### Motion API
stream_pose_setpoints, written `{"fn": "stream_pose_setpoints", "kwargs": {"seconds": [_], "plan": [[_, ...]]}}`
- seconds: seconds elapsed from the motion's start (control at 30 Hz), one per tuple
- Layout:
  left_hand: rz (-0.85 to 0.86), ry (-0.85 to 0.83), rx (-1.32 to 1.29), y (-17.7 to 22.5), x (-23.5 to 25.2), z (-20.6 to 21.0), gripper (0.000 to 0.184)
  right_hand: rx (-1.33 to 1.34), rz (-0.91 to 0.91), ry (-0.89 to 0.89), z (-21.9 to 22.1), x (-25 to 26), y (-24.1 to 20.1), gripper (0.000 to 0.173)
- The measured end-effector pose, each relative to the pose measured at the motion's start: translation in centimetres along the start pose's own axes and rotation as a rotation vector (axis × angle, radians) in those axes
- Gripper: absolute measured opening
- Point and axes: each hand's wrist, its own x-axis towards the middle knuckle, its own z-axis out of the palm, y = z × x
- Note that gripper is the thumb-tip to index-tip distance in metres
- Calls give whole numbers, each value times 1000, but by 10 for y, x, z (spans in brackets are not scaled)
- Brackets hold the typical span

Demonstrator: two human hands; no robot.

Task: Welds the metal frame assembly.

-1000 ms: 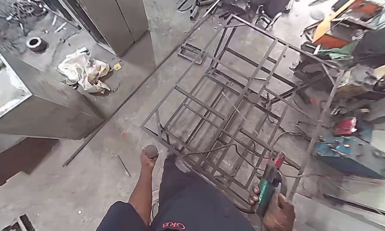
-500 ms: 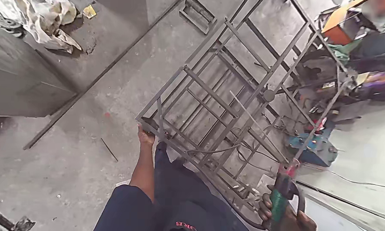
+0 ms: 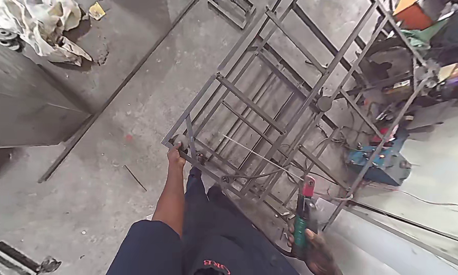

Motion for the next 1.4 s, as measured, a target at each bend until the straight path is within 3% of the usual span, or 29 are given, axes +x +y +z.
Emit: {"fn": "stream_pose_setpoints", "kwargs": {"seconds": [0.1, 0.27, 0.5, 0.7, 1.17, 1.4], "plan": [[-35, -12, 33, 2, 0, -1, 43, -33, 21, 27, 1, 2, 9, 84], [-51, -51, 10, 3, 6, -6, 32, -50, 0, 23, 7, 3, 11, 83], [-44, -53, 62, 7, 12, -8, 47, -140, -18, 59, 16, 7, 13, 100], [-47, -96, 59, 11, 12, -9, 41, -197, 3, 94, 27, 11, 15, 114], [-48, -81, 69, 14, 12, -6, 39, -142, 5, 15, 42, 21, 17, 103], [-83, -86, 56, 14, 14, -7, 41, -245, 17, 95, 48, 31, 19, 112]]}}
